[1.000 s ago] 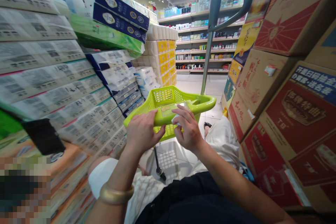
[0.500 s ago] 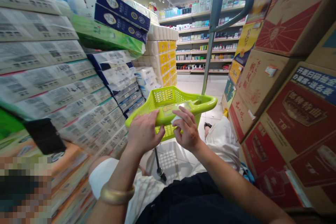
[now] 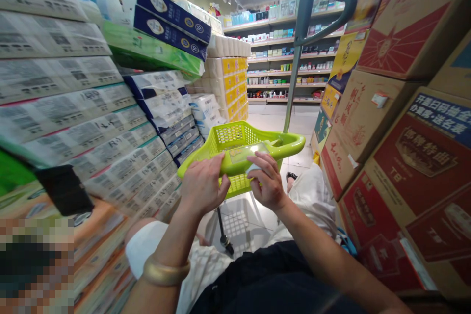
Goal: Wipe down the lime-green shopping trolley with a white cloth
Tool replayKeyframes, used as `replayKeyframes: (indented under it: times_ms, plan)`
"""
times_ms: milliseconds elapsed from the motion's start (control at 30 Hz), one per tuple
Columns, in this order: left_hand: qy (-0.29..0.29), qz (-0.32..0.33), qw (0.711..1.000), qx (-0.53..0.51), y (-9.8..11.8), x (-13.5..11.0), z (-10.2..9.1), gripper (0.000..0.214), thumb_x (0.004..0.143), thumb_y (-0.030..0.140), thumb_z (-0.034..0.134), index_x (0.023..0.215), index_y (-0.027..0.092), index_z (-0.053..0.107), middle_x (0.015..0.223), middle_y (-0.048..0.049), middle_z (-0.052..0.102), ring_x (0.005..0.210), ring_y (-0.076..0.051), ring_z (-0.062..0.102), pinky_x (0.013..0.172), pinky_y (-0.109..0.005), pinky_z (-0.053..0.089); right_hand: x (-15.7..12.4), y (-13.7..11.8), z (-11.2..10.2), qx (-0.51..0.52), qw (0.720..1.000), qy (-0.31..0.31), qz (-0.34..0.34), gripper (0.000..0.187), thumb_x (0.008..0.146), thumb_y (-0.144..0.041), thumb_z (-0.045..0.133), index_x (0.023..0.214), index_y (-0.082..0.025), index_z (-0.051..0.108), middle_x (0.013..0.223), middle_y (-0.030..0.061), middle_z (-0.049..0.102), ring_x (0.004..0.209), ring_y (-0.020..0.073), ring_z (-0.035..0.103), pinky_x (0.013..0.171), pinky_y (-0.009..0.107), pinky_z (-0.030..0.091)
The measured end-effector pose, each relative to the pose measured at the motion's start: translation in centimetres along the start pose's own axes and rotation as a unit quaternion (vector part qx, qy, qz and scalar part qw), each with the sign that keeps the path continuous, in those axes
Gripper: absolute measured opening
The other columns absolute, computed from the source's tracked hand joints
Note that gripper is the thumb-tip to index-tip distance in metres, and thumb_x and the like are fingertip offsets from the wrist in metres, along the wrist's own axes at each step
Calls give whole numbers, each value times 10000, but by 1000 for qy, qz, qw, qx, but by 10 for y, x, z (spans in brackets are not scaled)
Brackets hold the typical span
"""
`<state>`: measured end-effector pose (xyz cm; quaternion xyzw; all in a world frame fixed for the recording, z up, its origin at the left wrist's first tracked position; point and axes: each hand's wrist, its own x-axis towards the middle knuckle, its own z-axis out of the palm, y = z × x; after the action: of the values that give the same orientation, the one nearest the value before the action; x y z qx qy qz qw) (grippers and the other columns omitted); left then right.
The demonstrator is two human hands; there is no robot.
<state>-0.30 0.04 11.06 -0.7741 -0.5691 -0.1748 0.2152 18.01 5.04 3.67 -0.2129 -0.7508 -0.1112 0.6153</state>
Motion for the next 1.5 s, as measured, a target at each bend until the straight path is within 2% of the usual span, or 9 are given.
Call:
replayKeyframes:
  times_ms: [167, 333, 467, 633, 867, 1033, 1133, 1333, 1500]
  plan:
    - [0, -8, 1000, 1, 2, 1, 0, 494, 831, 337, 395, 1230, 93, 553, 1032, -152, 717, 922, -302, 669, 817, -421, 471, 3, 10, -12, -3, 993, 85, 80, 218, 796, -49, 442, 795, -223, 573, 1121, 75, 645, 1224, 253, 544, 1008, 505, 479]
    - [3, -6, 1000, 8, -2, 0, 0, 500, 834, 348, 395, 1230, 89, 560, 992, -150, 718, 907, -297, 673, 809, -409, 472, 2, -11, 3, -34, 996, 49, 69, 267, 787, -34, 460, 859, -232, 625, 1132, 53, 650, 1268, 249, 500, 1088, 507, 403]
    - [3, -3, 1000, 15, -4, -2, -1, 500, 837, 353, 392, 1226, 91, 566, 966, -143, 719, 875, -297, 677, 783, -410, 477, -1, 3, -3, -14, 999, 20, 21, 320, 797, -26, 441, 980, -228, 608, 1186, 63, 626, 1265, 234, 509, 1070, 484, 434]
    - [9, -4, 1000, 12, -1, -1, 0, 504, 833, 357, 400, 1228, 89, 563, 982, -146, 721, 887, -298, 678, 786, -412, 479, 1, 6, -6, -1, 990, 100, 102, 366, 831, -52, 401, 1130, -211, 538, 1220, 110, 581, 1265, 250, 503, 1062, 542, 428]
    - [25, 10, 1000, 16, 0, -1, 4, 508, 845, 366, 413, 1233, 72, 559, 1039, -160, 716, 929, -291, 679, 812, -399, 477, -1, -29, 17, -17, 998, -53, 4, 346, 854, -106, 438, 1131, -239, 596, 1262, 70, 596, 1339, 216, 439, 1124, 454, 375]
    - [16, 5, 1000, 15, 2, -2, 2, 512, 833, 352, 409, 1238, 75, 557, 1045, -160, 717, 926, -294, 679, 806, -408, 478, -10, 1, -3, -47, 997, 28, 50, 393, 854, -69, 400, 1172, -225, 571, 1267, 95, 570, 1327, 237, 449, 1098, 506, 402]
    - [20, 0, 1000, 15, 4, -1, 3, 507, 826, 346, 411, 1226, 76, 568, 1028, -158, 721, 917, -295, 680, 803, -410, 480, -11, 2, -3, -43, 990, 87, 107, 422, 854, -50, 381, 1213, -212, 532, 1287, 112, 540, 1341, 245, 426, 1116, 551, 367]
    - [30, 10, 999, 15, 1, -2, 4, 502, 828, 344, 417, 1214, 66, 576, 1029, -160, 718, 907, -291, 682, 789, -402, 483, -7, -29, 20, -43, 998, -11, 41, 412, 873, -90, 419, 1233, -228, 563, 1280, 89, 576, 1372, 226, 401, 1147, 465, 344]
    - [22, 2, 1000, 16, -1, -2, 2, 502, 822, 354, 414, 1215, 86, 574, 970, -142, 724, 865, -293, 681, 765, -409, 483, -7, 5, -1, -53, 998, 5, 13, 446, 874, -87, 408, 1280, -227, 529, 1297, 101, 561, 1340, 232, 444, 1110, 472, 395]
